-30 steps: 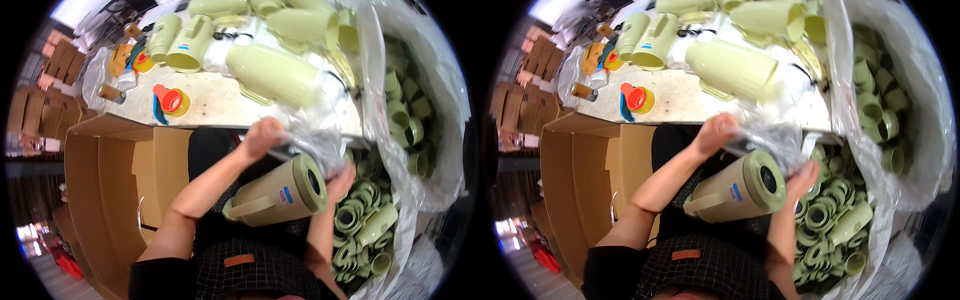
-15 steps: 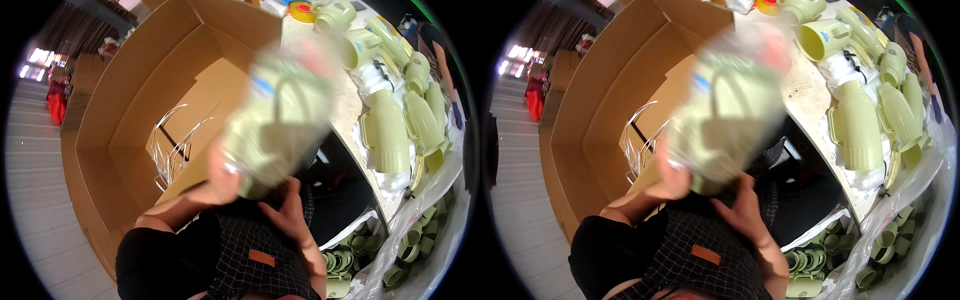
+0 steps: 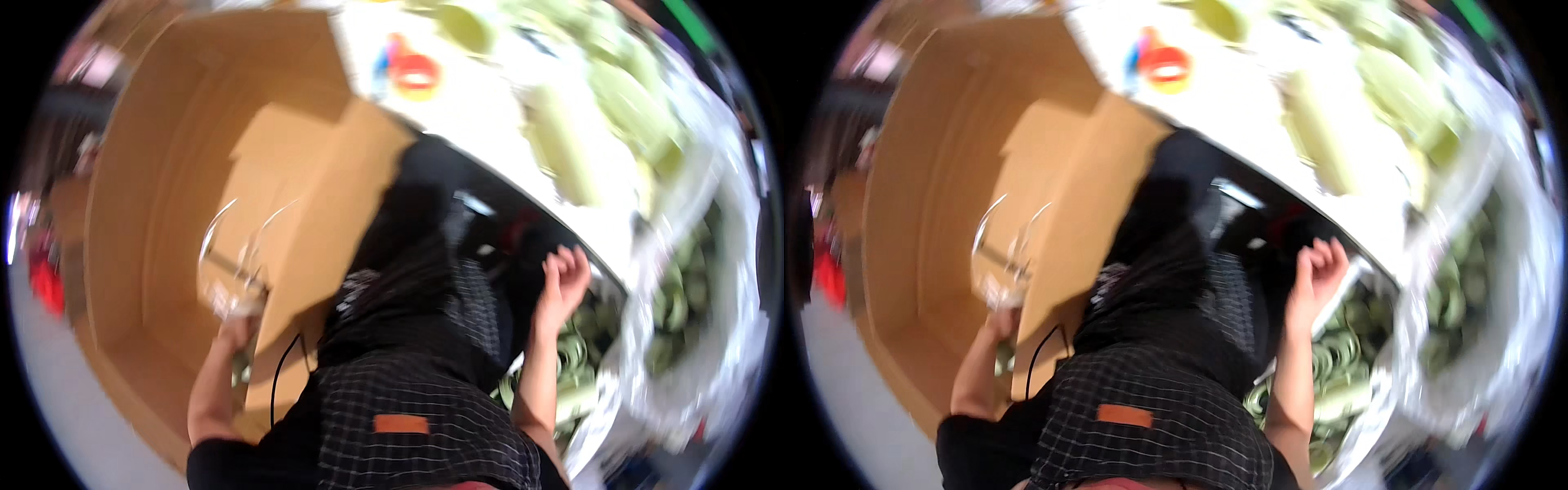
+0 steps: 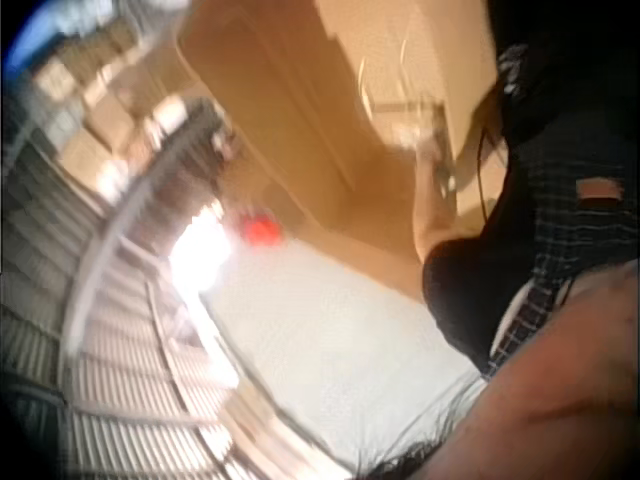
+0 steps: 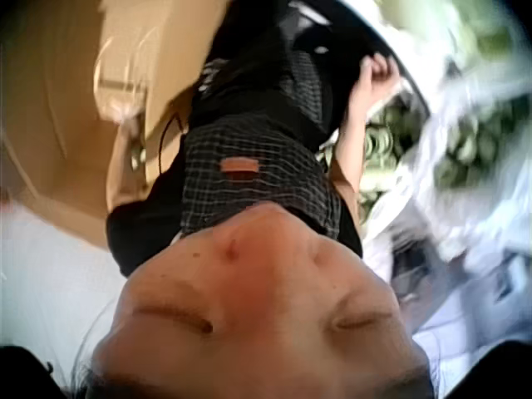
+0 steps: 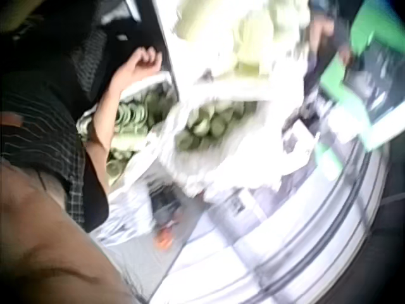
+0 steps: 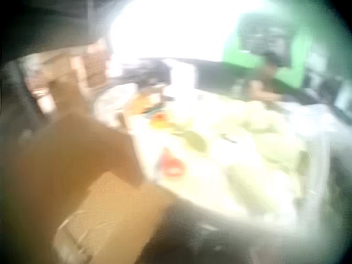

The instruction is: The person takes plastic jugs from a table, fits a green ring onto the neck of each jug, and places the completed jugs into a cardboard box.

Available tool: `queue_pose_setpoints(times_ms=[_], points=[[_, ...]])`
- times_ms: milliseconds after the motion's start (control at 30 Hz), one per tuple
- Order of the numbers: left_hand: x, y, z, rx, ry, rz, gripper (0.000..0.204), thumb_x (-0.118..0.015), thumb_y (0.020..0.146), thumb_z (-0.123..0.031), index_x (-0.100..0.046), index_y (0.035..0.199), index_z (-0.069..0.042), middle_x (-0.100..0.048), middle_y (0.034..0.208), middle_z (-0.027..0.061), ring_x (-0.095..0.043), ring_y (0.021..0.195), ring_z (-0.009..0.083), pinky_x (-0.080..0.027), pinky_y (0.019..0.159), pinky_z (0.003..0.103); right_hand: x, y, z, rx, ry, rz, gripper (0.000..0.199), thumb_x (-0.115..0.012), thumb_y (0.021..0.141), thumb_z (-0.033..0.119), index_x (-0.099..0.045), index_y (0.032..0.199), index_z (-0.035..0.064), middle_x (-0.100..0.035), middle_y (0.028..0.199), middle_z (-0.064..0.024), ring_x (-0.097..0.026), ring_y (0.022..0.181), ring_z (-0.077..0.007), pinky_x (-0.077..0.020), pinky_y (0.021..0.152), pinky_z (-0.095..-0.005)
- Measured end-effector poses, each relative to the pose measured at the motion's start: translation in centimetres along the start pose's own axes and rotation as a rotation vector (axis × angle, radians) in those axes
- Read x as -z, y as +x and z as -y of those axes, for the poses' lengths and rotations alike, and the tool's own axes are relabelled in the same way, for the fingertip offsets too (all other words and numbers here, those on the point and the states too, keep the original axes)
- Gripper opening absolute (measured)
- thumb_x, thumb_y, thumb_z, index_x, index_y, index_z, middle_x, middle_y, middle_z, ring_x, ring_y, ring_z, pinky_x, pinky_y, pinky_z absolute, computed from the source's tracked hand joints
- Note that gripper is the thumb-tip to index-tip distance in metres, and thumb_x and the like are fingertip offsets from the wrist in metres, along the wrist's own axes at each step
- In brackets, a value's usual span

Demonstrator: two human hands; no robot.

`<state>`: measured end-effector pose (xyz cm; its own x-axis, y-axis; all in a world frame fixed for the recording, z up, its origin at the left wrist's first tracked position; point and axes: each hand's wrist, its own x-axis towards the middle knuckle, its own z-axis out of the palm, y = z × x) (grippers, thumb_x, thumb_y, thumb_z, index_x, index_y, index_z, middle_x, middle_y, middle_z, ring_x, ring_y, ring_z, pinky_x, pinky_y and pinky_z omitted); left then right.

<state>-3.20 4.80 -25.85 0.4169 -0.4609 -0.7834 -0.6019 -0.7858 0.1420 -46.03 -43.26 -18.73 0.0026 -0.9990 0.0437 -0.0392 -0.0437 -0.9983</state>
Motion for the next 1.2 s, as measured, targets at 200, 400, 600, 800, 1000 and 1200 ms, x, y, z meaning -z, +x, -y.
queue_pose_setpoints(times_ms=[200,400,600,800,1000,1200], points=[[9.3,3.0,-9.3,0.175,0.699,0.029,0.088,-0.078,0.081,-0.039,-0.034,0.153,-0.015,-0.05,0.142,0.0152,-0.047,0.134,0.034,-0.044,0.105,0.049,-0.6,10.0,-2.9,0.332,-0.74,-0.393,0.051,-0.073,0.086,0.013,-0.051,0.129,-0.0045,-0.059,0.121,-0.0239,-0.062,0.104,-0.0339,-0.0498,0.091,-0.0399],[19.0,-0.3,-34.3,-0.907,0.188,-0.988,0.047,-0.065,0.086,-0.004,-0.054,0.131,-0.002,-0.057,0.13,0.0166,-0.051,0.123,0.0366,-0.038,0.107,0.047,-2.7,8.3,6.5,0.746,-0.645,-0.082,0.018,-0.067,0.09,0.019,-0.065,0.098,0.0031,-0.065,0.077,-0.014,-0.066,0.073,-0.0334,-0.0533,0.067,-0.0414],[13.6,-7.5,-56.7,-1.595,0.052,-0.464,0.068,-0.078,0.076,-0.016,-0.049,0.136,-0.001,-0.061,0.126,0.0189,-0.058,0.116,0.0375,-0.045,0.1,0.042,3.5,1.9,10.8,0.738,-0.716,0.297,0.021,-0.068,0.088,0.031,-0.062,0.078,0.0137,-0.062,0.076,-0.0048,-0.062,0.062,-0.0248,-0.0463,0.051,-0.0395],[18.2,-0.5,-52.6,-1.091,-0.357,0.363,0.022,-0.065,0.094,-0.014,-0.068,0.105,0.005,-0.07,0.088,0.0037,-0.063,0.081,0.0092,-0.05,0.072,0.027,19.7,10.9,5.7,0.363,-0.866,-0.601,0.06,-0.066,0.091,0.032,-0.049,0.143,0.007,-0.045,0.145,-0.0228,-0.043,0.134,-0.0333,-0.0448,0.1,-0.0442],[14.7,3.4,-50.1,-0.839,-1.313,0.114,0.033,-0.052,0.103,-0.019,-0.06,0.123,0.005,-0.068,0.117,0.0137,-0.066,0.104,0.0213,-0.051,0.095,0.035,23.4,17.8,0.4,0.136,0.042,-0.991,0.057,-0.067,0.094,0.033,-0.049,0.141,0.0058,-0.051,0.139,-0.0138,-0.053,0.123,-0.0246,-0.0496,0.094,-0.0443],[12.4,4.4,-50.0,-0.693,-1.521,0.17,0.038,-0.048,0.105,-0.023,-0.058,0.127,0.006,-0.066,0.123,0.0157,-0.065,0.111,0.025,-0.05,0.098,0.038,13.5,5.0,4.6,-0.241,0.931,-0.292,0.055,-0.048,0.103,0.04,-0.043,0.143,0.0018,-0.056,0.136,-0.0174,-0.055,0.125,-0.0287,-0.0453,0.105,-0.0426]])
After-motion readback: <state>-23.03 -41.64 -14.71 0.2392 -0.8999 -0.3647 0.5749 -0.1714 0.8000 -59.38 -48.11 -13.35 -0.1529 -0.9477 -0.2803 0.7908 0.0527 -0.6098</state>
